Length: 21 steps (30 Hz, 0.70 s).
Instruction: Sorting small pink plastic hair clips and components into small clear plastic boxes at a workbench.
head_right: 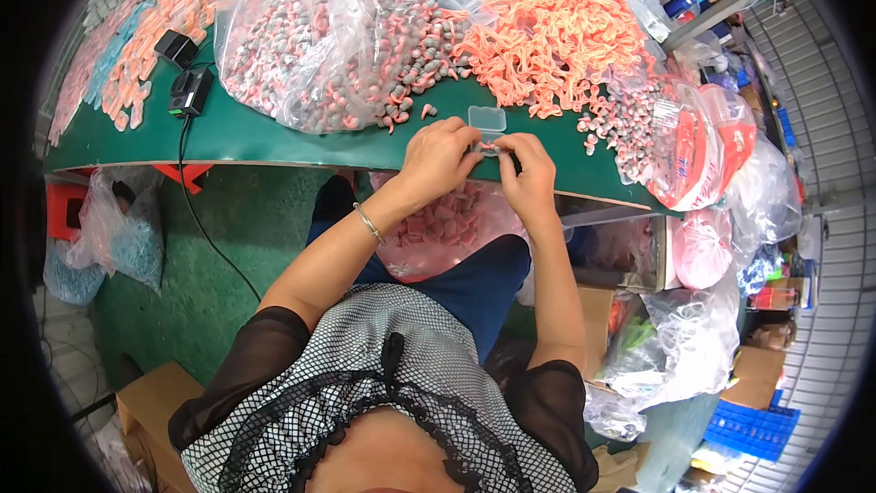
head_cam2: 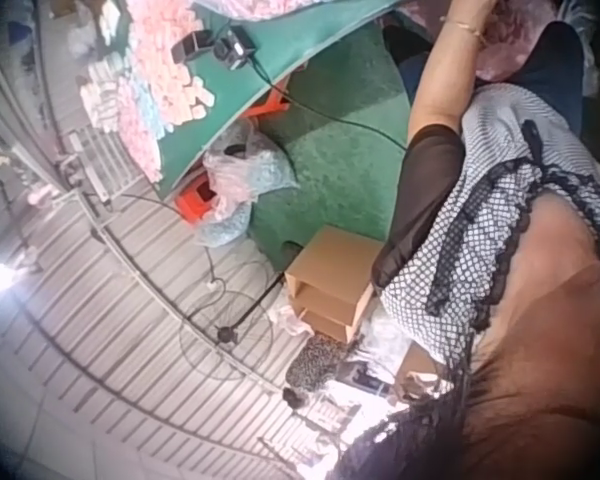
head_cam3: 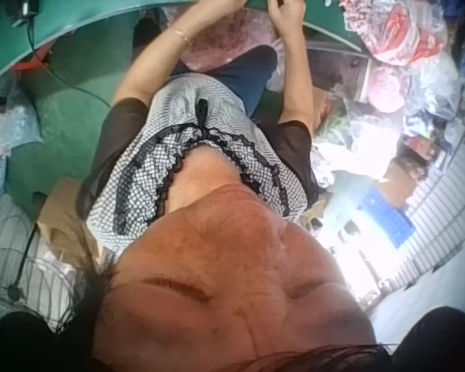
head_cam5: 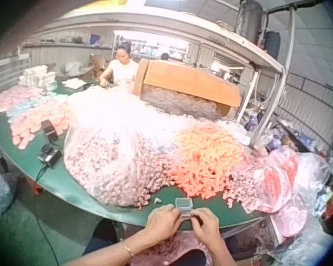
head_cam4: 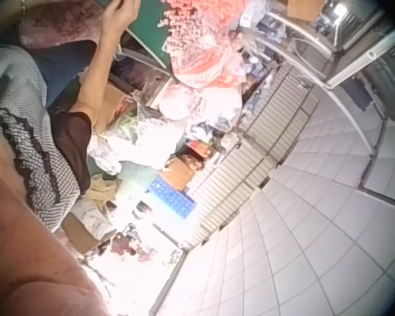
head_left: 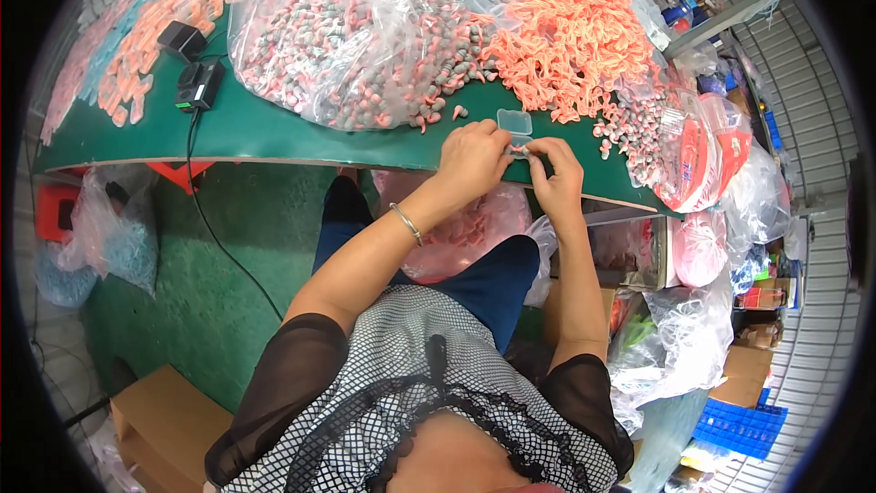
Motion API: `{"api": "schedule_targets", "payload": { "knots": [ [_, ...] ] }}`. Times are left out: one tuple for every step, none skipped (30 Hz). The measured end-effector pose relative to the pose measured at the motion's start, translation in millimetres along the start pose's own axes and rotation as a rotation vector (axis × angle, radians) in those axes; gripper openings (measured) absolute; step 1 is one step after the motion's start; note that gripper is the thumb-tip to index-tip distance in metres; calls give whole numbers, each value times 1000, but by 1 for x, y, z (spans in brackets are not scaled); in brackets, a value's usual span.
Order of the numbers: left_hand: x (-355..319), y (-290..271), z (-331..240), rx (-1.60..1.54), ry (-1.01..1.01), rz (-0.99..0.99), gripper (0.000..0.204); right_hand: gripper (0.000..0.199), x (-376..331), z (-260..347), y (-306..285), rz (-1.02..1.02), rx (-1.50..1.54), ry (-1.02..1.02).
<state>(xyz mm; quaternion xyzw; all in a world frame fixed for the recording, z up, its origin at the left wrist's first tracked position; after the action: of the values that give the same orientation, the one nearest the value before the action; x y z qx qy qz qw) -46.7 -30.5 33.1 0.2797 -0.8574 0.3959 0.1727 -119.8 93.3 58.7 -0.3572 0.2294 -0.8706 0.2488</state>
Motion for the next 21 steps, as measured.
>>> {"api": "schedule_targets", "payload": {
  "knots": [
    [0, 0, 0, 0, -1, -1, 19, 15, 2, 1, -1, -30, -9, -13],
    [0, -1, 0, 0, 1, 4, 20, 14, 3, 1, -2, -59, -18, -26],
    [0, -1, -1, -1, 3, 8, 20, 14, 5, 0, -3, -58, -18, -27],
    [1, -2, -1, 0, 2, 7, 20, 15, 6, 5, -2, -41, -124, -140],
    [1, -2, -2, -2, -1, 9, 20, 15, 6, 10, -1, -24, -230, -254],
    [1, -2, -2, -5, -4, 10, 20, 15, 7, 10, 0, -23, -230, -255],
    [1, -1, -2, -5, -6, 9, 20, 15, 8, 8, 1, -7, -200, -221],
    [0, -1, -1, -3, -4, 4, 20, 15, 8, 6, 2, 8, -170, -188],
    [0, -1, -1, -2, -2, -1, 20, 15, 8, 7, 3, 10, -170, -189],
    [0, -2, -1, -4, -2, -2, 20, 15, 9, 1, 3, 17, -159, -93],
    [1, -2, -2, -4, -1, -3, 21, 14, 9, -4, 3, 24, -148, 2],
    [1, -2, -3, -4, 1, -4, 21, 14, 10, -5, 3, 26, -150, 2],
    [1, -2, -2, -4, -1, -5, 21, 13, 11, 1, 5, 29, -220, -113],
    [1, -1, -1, 4, -1, -7, 21, 12, 10, 7, 7, 32, -289, -229],
    [0, -1, -1, 12, -1, -10, 21, 12, 11, 8, 4, 34, -289, -229],
    [0, -1, 0, 12, -3, -12, 21, 12, 11, 14, 5, 100, -313, -290],
    [0, 0, 1, -2, -4, -13, 21, 11, 11, 18, 8, 166, -336, -352],
    [0, 0, 1, -16, -6, -15, 21, 11, 11, 19, 7, 169, -336, -354],
    [0, -1, 2, -16, -9, -18, 21, 11, 12, 17, 1, 119, -254, -283],
    [-1, -1, 1, -11, -4, -20, 22, 11, 14, 13, -4, 71, -172, -212],
    [-1, -1, 1, -5, 0, -22, 22, 11, 17, 9, -5, 74, -171, -215]
  ]
}}
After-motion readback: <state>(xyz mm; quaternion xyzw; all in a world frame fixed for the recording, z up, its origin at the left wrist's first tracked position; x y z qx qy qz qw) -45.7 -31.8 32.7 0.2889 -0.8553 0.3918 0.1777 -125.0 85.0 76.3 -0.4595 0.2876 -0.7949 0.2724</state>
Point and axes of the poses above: each hand's wrist, its own x-axis towards the middle knuckle, its own y-axis out of the palm, z = x × y, the point moved 7 cm from there along x, towards the middle knuckle, and after that the axes turned 4 degrees about -z, right-handed, at the moved point
